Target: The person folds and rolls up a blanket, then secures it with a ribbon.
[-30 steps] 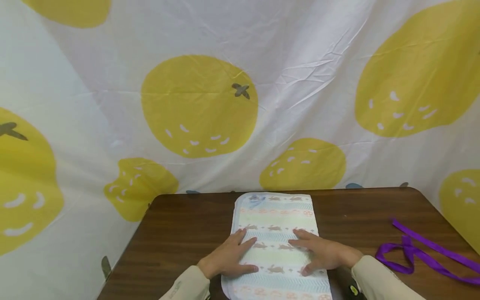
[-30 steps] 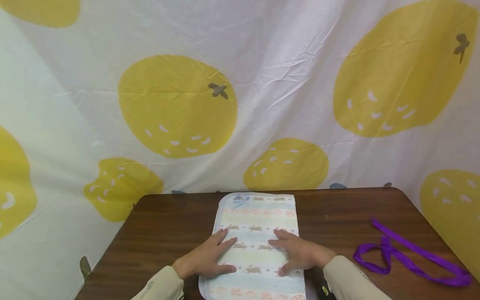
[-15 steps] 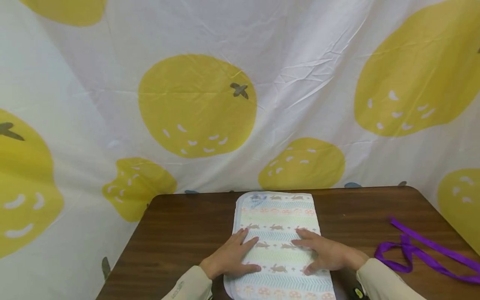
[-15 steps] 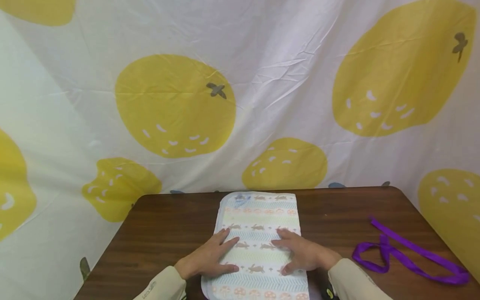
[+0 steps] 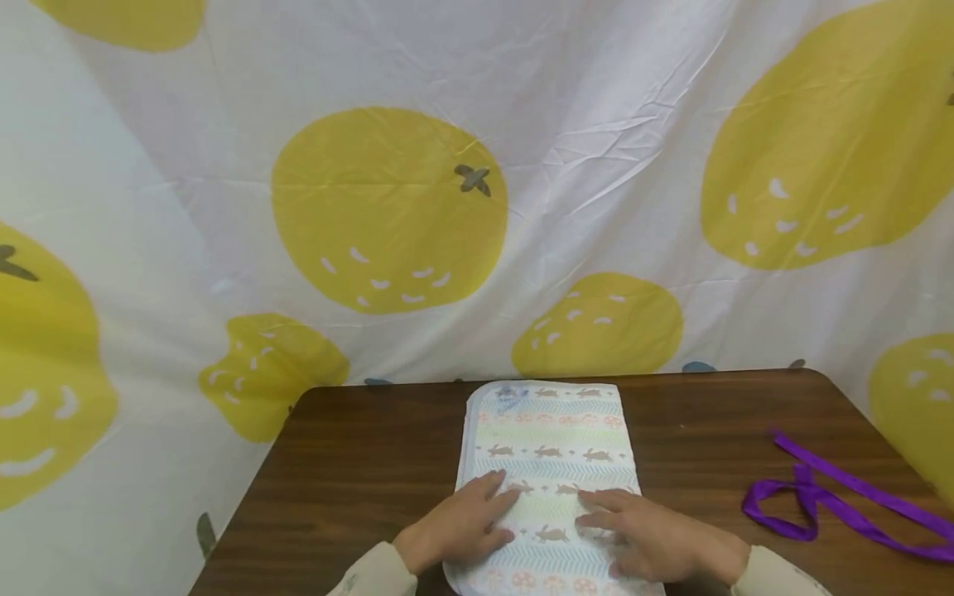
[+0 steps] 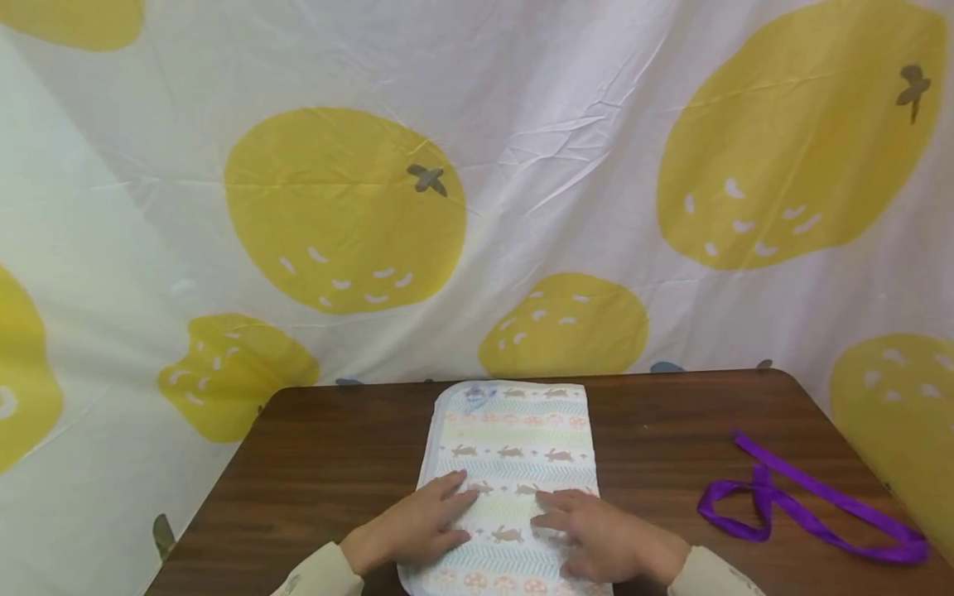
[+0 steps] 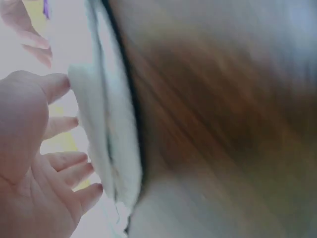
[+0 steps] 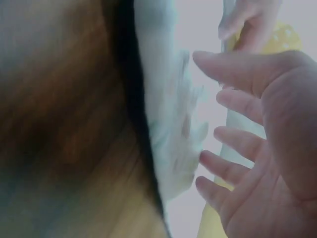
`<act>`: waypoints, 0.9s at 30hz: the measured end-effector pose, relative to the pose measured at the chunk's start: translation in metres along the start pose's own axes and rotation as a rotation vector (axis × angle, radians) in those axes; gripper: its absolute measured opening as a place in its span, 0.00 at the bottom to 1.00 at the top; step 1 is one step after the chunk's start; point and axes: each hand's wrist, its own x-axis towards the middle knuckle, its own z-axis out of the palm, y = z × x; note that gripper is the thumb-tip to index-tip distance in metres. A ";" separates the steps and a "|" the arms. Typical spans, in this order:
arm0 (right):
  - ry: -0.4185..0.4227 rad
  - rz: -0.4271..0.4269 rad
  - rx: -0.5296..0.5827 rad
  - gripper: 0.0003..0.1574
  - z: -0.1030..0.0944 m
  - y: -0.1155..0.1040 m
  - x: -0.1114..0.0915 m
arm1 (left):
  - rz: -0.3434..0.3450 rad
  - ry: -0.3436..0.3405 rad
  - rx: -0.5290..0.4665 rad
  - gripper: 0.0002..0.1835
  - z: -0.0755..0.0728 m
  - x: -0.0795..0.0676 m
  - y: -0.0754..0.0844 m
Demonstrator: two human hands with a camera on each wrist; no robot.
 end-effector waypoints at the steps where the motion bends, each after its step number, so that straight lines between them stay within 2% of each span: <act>1: -0.010 -0.014 -0.009 0.38 0.001 -0.003 0.000 | 0.042 0.018 0.018 0.28 0.000 -0.001 0.002; 4: -0.058 -0.028 -0.030 0.40 0.003 -0.012 -0.002 | 0.128 0.020 0.032 0.26 0.000 -0.005 0.005; 9: -0.139 0.054 0.024 0.43 0.008 -0.023 -0.007 | 0.128 -0.098 0.001 0.35 0.000 -0.010 0.010; 11: -0.129 0.056 0.010 0.43 0.011 -0.025 -0.010 | 0.134 -0.112 0.016 0.37 0.001 -0.011 0.011; 17: -0.065 -0.007 -0.078 0.38 0.018 -0.023 -0.014 | 0.177 -0.110 0.053 0.42 0.003 -0.015 0.011; 20: -0.056 -0.020 -0.053 0.37 0.020 -0.022 -0.016 | 0.209 -0.100 0.032 0.41 0.006 -0.017 0.011; 27: -0.080 -0.002 0.007 0.35 0.020 -0.021 -0.014 | 0.202 -0.128 0.008 0.42 0.007 -0.019 0.012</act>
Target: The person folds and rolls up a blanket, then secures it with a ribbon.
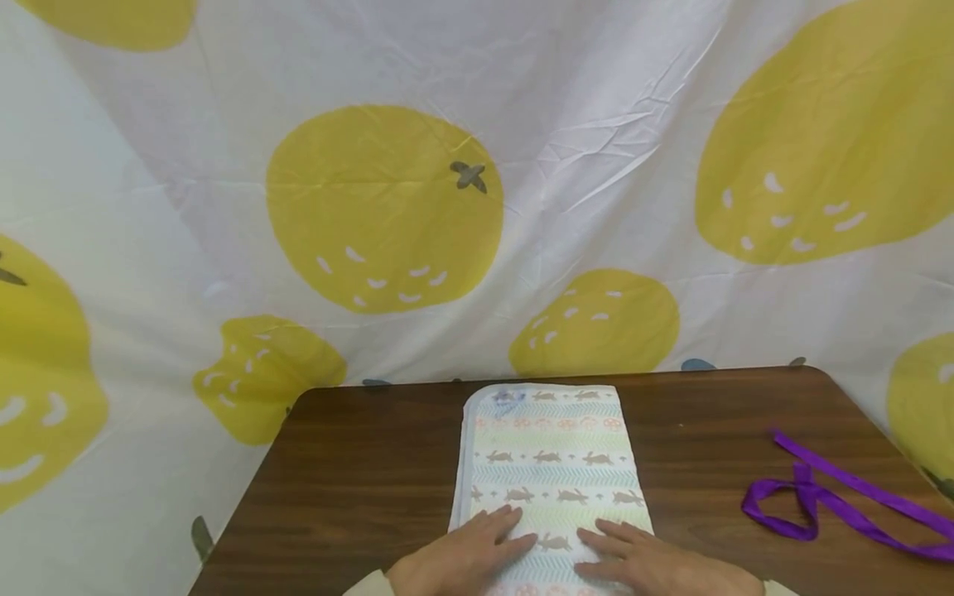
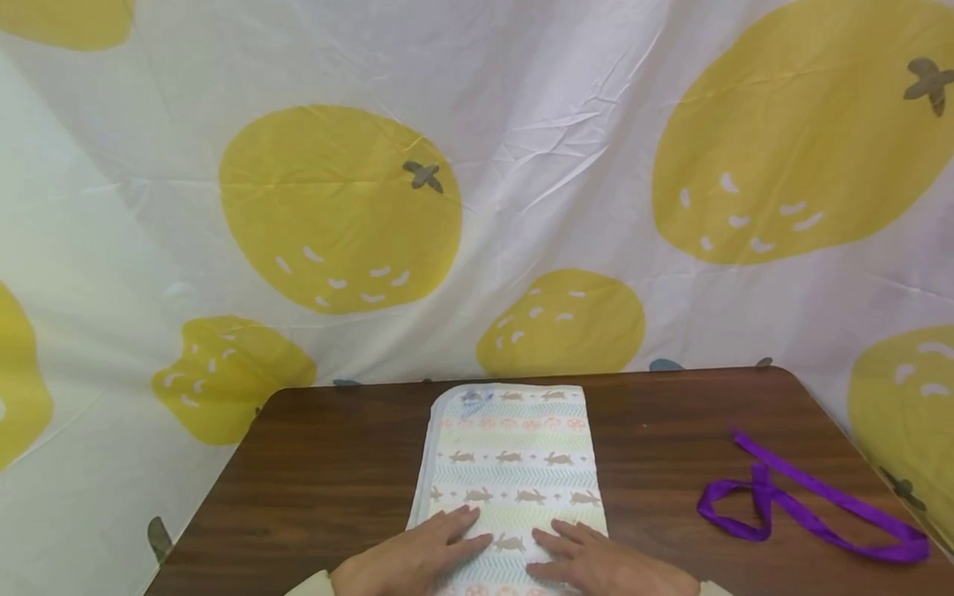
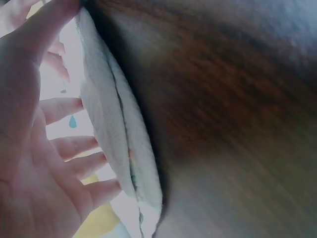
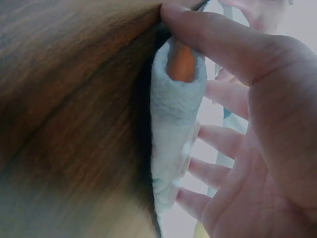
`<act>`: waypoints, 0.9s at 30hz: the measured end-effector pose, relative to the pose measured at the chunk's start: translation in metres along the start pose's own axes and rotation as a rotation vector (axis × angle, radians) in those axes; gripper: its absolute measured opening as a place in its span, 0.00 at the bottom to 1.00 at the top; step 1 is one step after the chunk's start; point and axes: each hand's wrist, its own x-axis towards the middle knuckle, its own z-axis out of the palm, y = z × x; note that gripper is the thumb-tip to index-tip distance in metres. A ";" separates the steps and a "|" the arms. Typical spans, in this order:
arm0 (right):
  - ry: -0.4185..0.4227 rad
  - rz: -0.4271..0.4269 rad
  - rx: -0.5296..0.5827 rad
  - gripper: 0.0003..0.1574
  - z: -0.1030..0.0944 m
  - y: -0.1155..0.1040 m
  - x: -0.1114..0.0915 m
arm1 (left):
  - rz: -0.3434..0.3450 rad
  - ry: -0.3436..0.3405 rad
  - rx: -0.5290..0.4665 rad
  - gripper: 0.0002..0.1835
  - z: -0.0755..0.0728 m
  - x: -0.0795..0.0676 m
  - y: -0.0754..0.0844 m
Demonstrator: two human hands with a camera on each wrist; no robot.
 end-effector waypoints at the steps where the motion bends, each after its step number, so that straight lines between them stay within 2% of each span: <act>1: -0.008 0.004 0.010 0.35 -0.001 0.000 0.000 | 0.015 0.009 0.007 0.41 0.000 0.000 0.000; 4: -0.053 0.053 0.061 0.36 -0.003 -0.003 0.002 | 0.064 0.035 0.030 0.38 -0.002 0.001 0.001; 8: -0.080 0.097 0.051 0.36 -0.005 -0.007 0.002 | 0.097 0.056 0.065 0.34 -0.005 0.001 0.003; 11: -0.069 0.088 0.008 0.34 -0.008 -0.008 0.001 | 0.116 0.090 0.112 0.30 -0.006 0.002 0.006; 16: -0.080 0.105 0.020 0.35 -0.012 -0.012 0.000 | 0.138 0.122 0.165 0.22 -0.006 0.003 0.015; 20: -0.096 0.109 0.039 0.35 -0.013 -0.010 0.003 | 0.118 0.113 0.145 0.19 -0.010 0.003 0.018; 24: -0.078 0.093 0.056 0.29 -0.014 -0.010 0.002 | 0.128 0.155 0.120 0.17 -0.013 0.004 0.017; 27: -0.054 0.090 0.060 0.29 -0.015 -0.012 0.001 | 0.142 0.186 0.116 0.15 -0.012 0.004 0.016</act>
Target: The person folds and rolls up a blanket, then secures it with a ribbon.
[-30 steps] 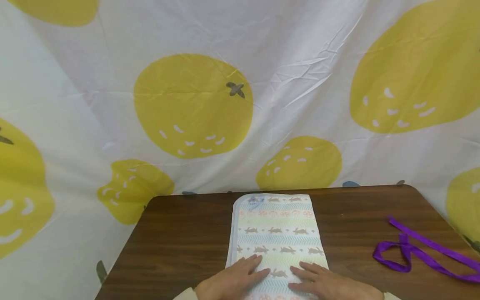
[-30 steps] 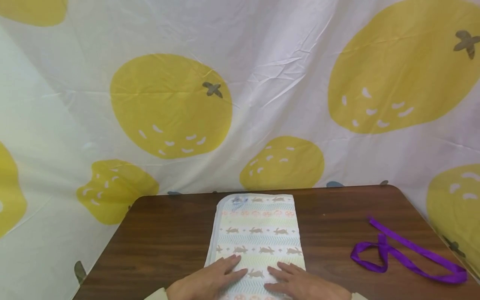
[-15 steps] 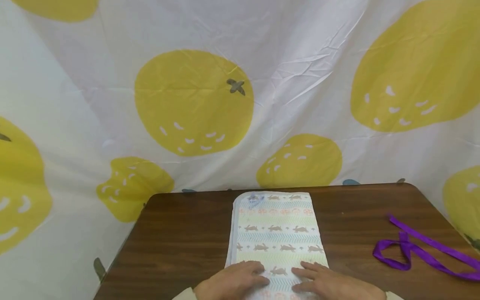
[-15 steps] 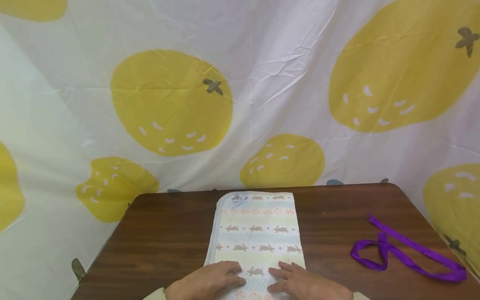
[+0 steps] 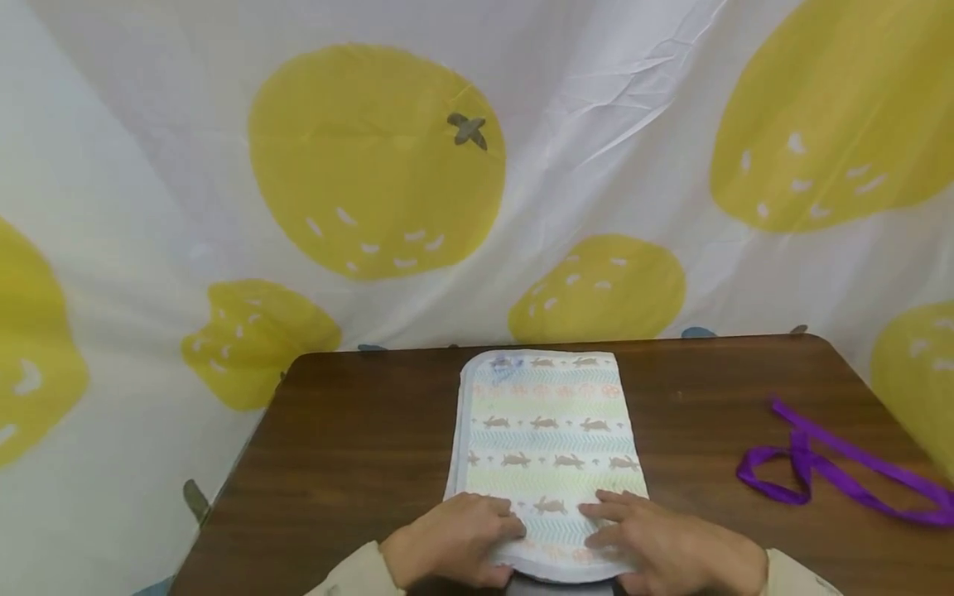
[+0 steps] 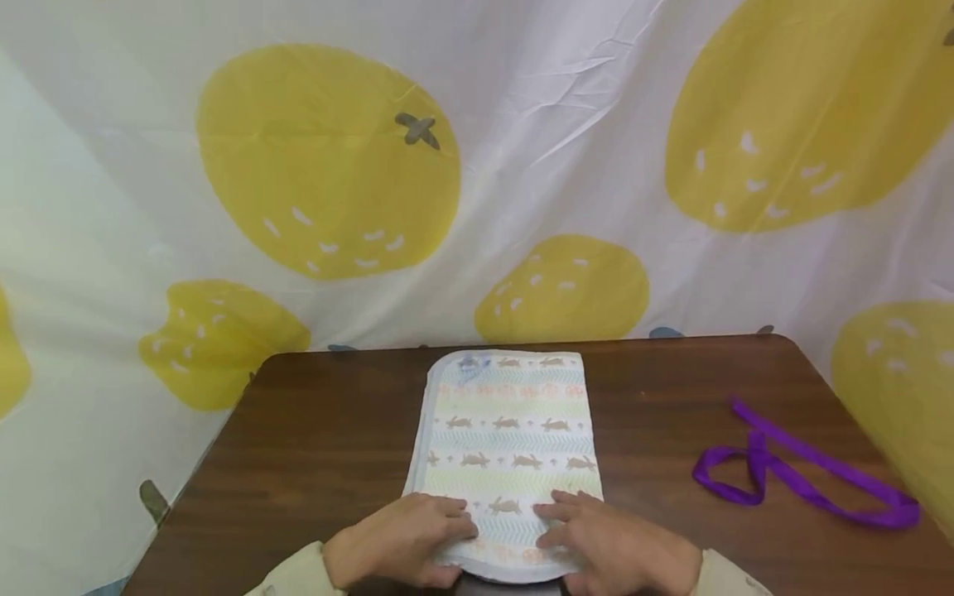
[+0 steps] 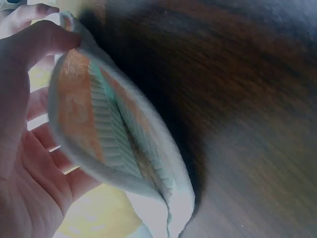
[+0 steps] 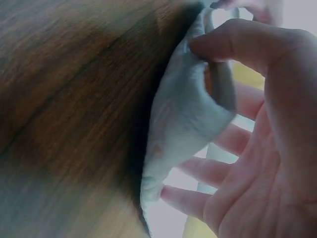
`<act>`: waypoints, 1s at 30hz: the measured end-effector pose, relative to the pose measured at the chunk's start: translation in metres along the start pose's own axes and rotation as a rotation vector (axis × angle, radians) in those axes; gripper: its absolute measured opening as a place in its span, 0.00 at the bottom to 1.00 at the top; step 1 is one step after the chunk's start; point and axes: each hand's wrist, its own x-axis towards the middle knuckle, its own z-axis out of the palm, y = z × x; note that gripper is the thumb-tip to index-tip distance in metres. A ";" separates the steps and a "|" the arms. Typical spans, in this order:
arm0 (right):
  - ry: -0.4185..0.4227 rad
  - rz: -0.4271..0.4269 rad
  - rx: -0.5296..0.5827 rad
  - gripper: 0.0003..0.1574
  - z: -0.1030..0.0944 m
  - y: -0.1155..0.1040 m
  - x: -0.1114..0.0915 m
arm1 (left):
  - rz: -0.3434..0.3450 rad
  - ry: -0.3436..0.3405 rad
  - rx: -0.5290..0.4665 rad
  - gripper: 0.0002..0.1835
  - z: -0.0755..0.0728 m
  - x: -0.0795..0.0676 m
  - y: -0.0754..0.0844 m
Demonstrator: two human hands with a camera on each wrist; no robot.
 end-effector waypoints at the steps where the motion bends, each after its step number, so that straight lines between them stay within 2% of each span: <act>1: 0.012 -0.004 -0.008 0.28 -0.001 0.000 0.000 | -0.001 -0.002 0.000 0.14 -0.001 0.000 -0.001; 9: 0.092 -0.062 -0.046 0.18 -0.005 0.004 0.000 | -0.032 -0.084 0.054 0.14 -0.006 0.002 0.003; 17: 0.045 -0.016 0.026 0.14 -0.003 0.006 -0.003 | -0.038 -0.175 0.098 0.14 -0.007 0.001 0.010; 20: 0.043 -0.004 0.029 0.13 -0.003 0.006 -0.003 | -0.029 -0.149 0.101 0.11 -0.007 -0.001 0.010; 24: 0.039 0.011 0.037 0.09 -0.003 0.005 -0.002 | 0.004 -0.067 0.098 0.06 -0.005 -0.004 0.009; 30: 0.046 0.013 0.065 0.10 -0.003 0.004 -0.001 | 0.005 0.019 0.033 0.08 -0.003 -0.005 0.005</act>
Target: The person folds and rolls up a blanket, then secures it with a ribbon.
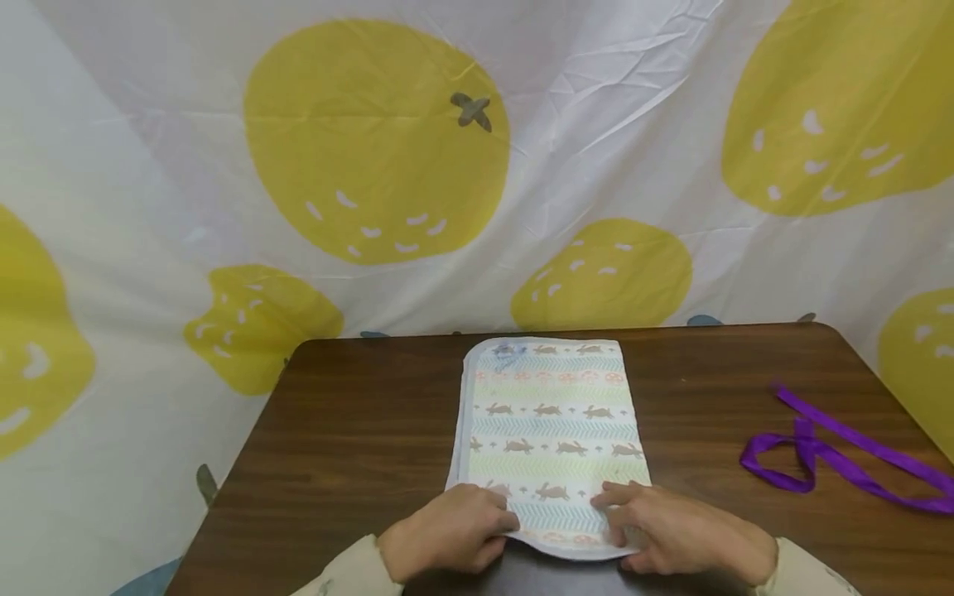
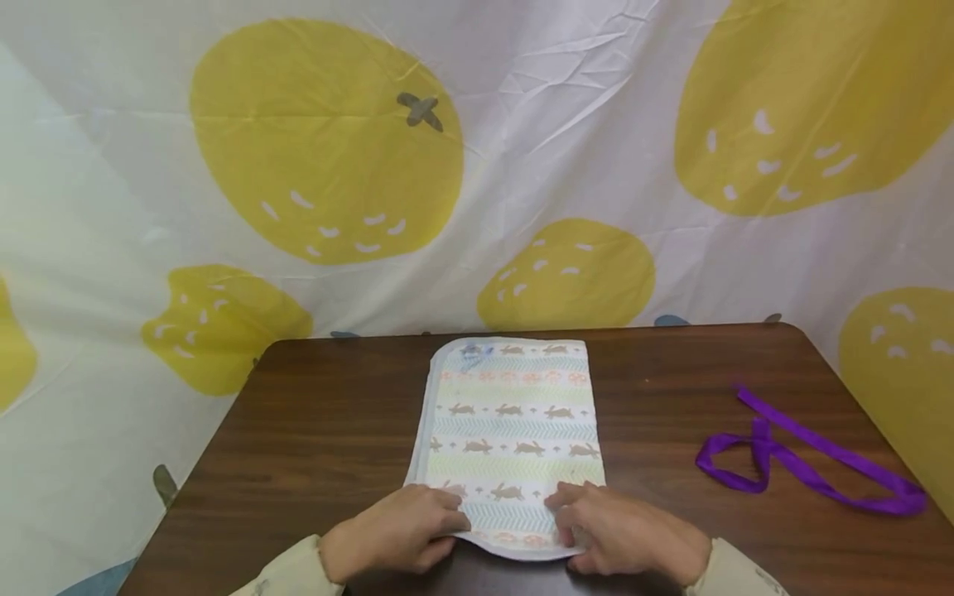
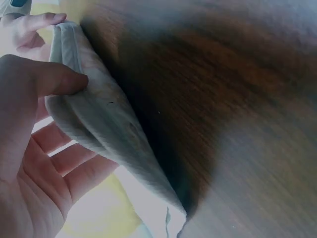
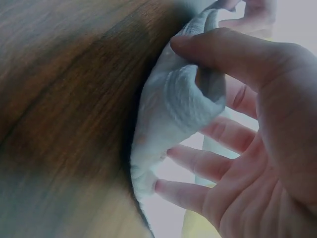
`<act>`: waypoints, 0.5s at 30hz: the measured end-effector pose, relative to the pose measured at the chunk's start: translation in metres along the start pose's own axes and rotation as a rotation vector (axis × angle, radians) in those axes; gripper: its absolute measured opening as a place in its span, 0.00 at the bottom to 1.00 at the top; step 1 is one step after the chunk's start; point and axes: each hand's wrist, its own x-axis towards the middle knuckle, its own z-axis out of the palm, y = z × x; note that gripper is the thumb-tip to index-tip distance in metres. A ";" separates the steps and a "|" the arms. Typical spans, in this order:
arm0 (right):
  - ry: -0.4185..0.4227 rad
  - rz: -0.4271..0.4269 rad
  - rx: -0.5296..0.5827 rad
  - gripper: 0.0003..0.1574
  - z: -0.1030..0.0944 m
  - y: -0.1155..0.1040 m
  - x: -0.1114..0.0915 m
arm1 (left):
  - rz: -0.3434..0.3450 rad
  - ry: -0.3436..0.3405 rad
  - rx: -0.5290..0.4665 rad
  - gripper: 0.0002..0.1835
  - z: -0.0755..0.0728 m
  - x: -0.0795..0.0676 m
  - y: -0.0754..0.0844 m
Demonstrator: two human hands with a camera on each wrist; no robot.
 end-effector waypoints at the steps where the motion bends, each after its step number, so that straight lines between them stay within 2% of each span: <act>1: 0.000 0.003 0.002 0.10 0.000 0.000 0.000 | -0.003 0.007 -0.013 0.09 0.000 0.000 0.000; 10: 0.026 -0.021 0.008 0.05 0.002 0.002 -0.005 | -0.035 0.028 -0.049 0.06 -0.001 0.000 -0.002; 15: 0.074 -0.073 -0.039 0.04 0.005 0.002 -0.007 | -0.064 0.030 -0.137 0.07 -0.002 -0.003 -0.004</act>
